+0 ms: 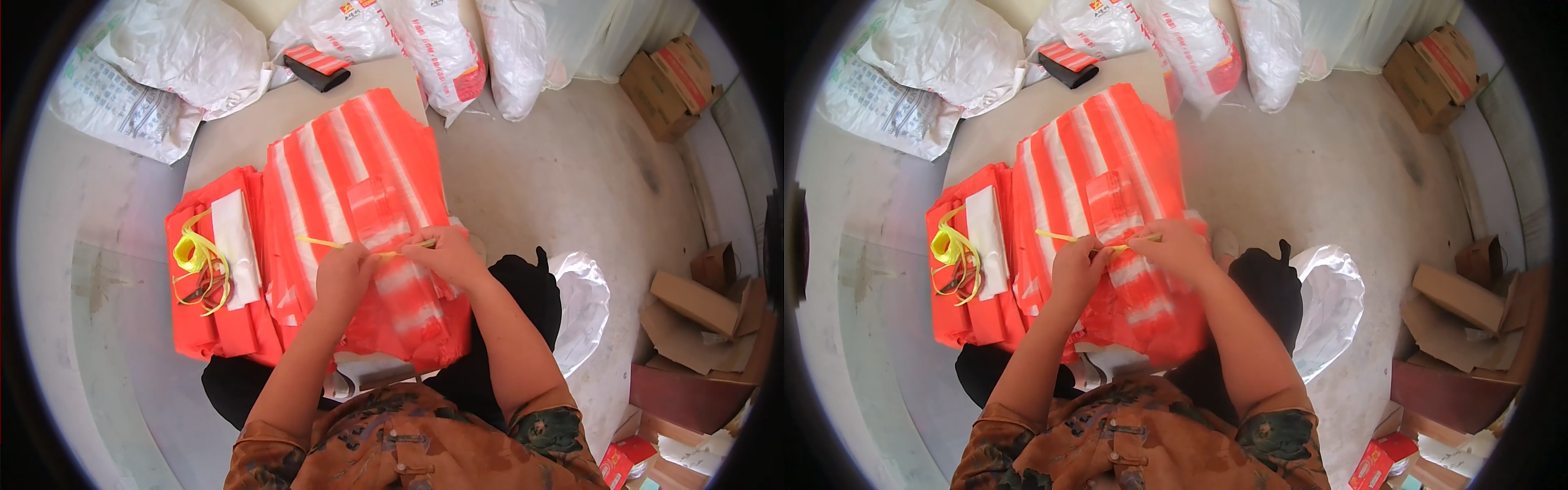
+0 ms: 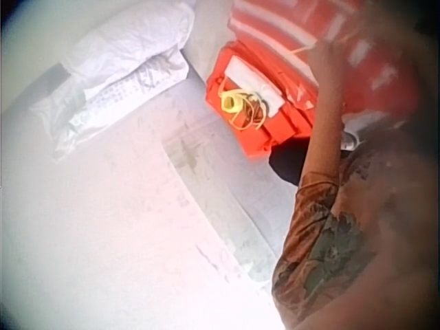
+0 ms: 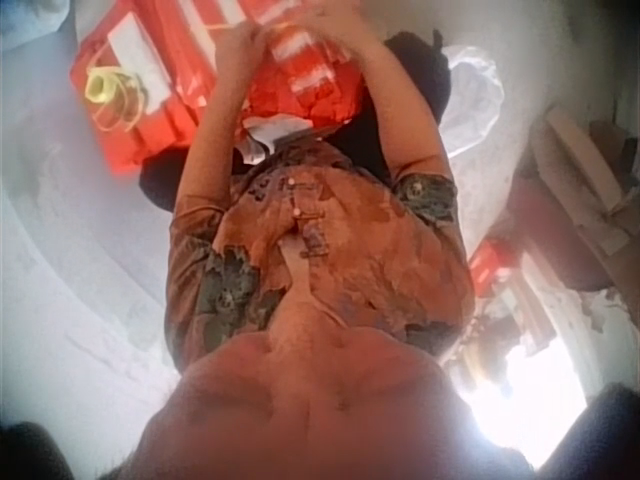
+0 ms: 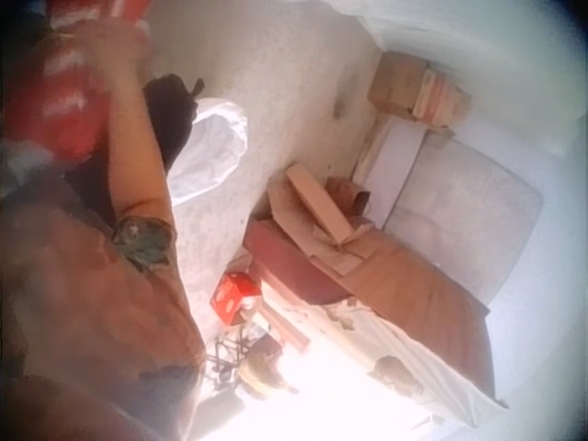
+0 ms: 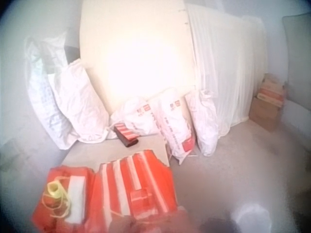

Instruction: The person organizes and ties together red and white plastic bags by hand, including using a yellow plastic strip to bundle them and placing finished bundles into a white container.

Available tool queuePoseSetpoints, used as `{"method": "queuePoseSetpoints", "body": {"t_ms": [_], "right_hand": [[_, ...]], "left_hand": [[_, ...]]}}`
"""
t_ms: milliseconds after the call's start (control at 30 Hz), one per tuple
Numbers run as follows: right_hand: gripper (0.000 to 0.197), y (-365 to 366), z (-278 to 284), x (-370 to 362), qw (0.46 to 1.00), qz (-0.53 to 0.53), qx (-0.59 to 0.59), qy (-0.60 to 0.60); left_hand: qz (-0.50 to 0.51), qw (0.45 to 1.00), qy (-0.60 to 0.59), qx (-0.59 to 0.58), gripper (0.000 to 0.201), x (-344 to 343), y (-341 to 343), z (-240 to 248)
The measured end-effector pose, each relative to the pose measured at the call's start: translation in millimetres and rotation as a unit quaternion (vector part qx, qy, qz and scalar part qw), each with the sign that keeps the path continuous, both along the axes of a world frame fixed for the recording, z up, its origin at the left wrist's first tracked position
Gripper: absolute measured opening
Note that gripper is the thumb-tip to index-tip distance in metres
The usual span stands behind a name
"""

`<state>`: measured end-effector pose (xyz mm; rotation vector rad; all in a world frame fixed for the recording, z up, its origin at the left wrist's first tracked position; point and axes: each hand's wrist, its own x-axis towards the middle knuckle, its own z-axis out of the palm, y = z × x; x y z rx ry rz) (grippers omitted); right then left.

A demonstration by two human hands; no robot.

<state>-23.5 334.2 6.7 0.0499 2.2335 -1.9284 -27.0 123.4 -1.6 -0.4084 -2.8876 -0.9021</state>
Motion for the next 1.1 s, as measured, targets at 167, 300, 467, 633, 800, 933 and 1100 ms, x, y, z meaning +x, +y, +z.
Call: {"method": "queuePoseSetpoints", "body": {"t_ms": [167,300,467,633,800,933,1100], "right_hand": [[0.02,-1.8,7.3,-1.0,0.993,0.04,-0.067,-0.093],[0.021,1.5,-15.7,-6.1,0.997,0.037,-0.034,-0.055],[0.017,1.5,-18.3,-4.6,0.998,-0.016,-0.058,-0.015],[0.017,-6.4,-5.8,-3.9,0.998,0.019,-0.064,-0.002],[0.019,-13.1,6.9,-3.1,0.996,0.042,-0.073,-0.01],[0.023,-13.0,-15.3,-8.9,0.999,0.036,0.02,0.028],[0.024,-15.0,-12.3,-8.4,0.996,0.074,0.025,0.049]], "left_hand": [[0.005,0.999,0.027,-0.036,0.018,0.6,2.2,-2.6],[0.01,0.998,0.027,-0.057,0.018,0.9,2.5,0.3],[0.017,0.999,0.004,-0.041,0.017,2.6,2.1,-2.8],[0.01,0.999,0.024,-0.041,0.016,5.4,1.8,-4.2],[0.01,0.998,0.028,-0.053,0.016,5.2,0.5,-7.8],[0.015,0.999,0.021,-0.028,0.014,5.1,2.3,-1.8],[0.029,0.998,-0.021,0.057,0.01,11.0,0.7,4.9]]}}
